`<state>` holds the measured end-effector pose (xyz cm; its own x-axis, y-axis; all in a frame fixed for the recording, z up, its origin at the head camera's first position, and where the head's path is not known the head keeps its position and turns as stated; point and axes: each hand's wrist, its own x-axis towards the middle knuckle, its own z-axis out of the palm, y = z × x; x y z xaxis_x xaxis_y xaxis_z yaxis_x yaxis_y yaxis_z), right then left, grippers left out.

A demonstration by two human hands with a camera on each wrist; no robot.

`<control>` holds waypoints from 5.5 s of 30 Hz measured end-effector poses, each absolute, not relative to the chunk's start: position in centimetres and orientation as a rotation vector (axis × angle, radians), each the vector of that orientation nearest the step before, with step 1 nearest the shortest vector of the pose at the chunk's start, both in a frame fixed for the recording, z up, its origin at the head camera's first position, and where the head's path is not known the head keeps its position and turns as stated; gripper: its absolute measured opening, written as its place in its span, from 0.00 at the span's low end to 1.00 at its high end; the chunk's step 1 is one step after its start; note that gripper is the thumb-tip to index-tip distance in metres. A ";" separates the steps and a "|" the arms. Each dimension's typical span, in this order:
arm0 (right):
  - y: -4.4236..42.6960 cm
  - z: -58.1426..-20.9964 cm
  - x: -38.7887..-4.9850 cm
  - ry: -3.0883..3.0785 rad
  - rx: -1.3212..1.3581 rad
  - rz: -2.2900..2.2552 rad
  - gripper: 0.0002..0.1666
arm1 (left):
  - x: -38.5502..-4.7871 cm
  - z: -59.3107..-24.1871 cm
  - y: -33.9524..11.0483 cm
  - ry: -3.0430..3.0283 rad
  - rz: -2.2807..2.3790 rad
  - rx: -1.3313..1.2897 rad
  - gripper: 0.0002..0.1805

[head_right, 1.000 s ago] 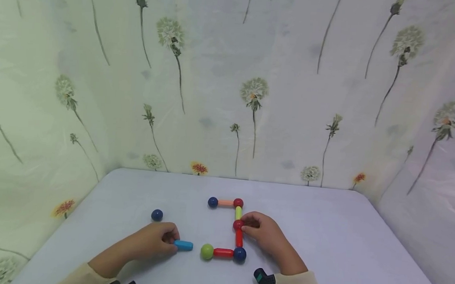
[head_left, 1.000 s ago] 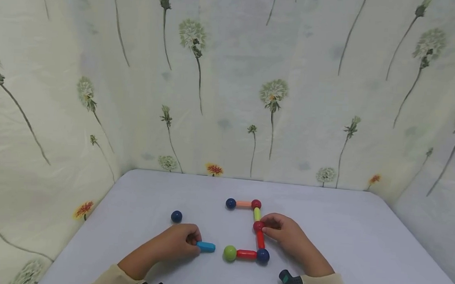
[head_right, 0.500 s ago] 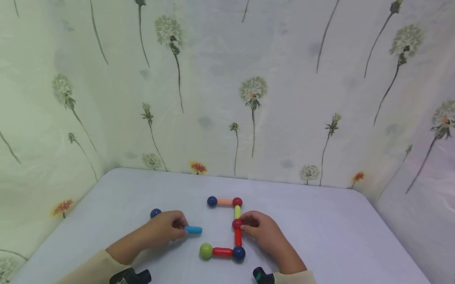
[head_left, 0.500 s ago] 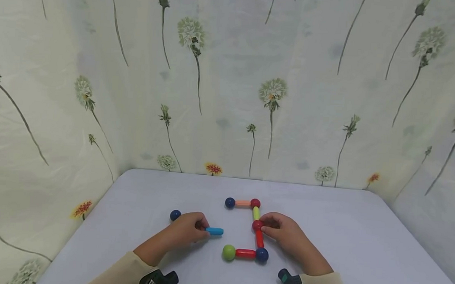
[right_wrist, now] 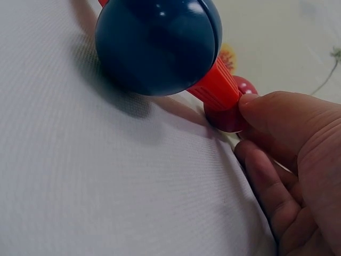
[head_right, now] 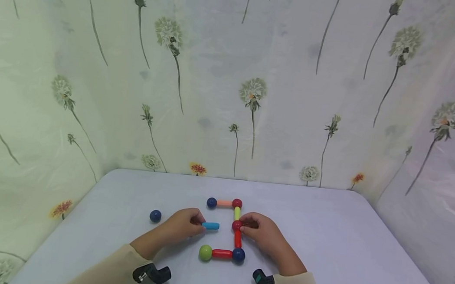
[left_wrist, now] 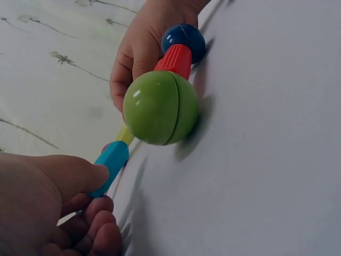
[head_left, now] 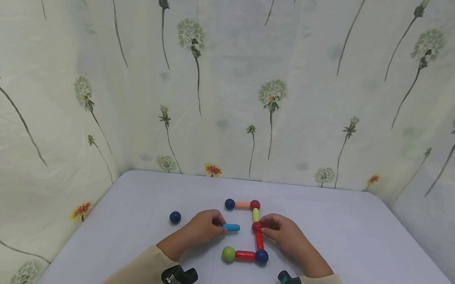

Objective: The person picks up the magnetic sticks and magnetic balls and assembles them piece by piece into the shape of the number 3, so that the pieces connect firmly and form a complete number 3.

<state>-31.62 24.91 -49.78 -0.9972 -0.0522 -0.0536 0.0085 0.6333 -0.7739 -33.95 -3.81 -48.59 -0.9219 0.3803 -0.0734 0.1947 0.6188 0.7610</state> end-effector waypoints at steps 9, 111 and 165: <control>25.5 -49.6 -31.9 2.766 -0.043 -1.292 0.16 | -35.4 -48.6 -1.9 2.624 1.189 0.477 0.05; 25.0 -49.8 -31.7 2.778 -0.055 -1.327 0.16 | -35.7 -50.0 -17.4 2.848 1.274 0.263 0.22; 24.7 -49.7 -31.3 2.778 -0.040 -1.326 0.16 | -35.5 -49.4 -11.7 2.822 1.122 0.401 0.17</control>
<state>-31.30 24.67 -49.72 -0.9977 -0.0507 -0.0459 0.0039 0.6288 -0.7776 -35.47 -11.70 -49.39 -0.9628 0.2693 0.0235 0.2119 0.6980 0.6840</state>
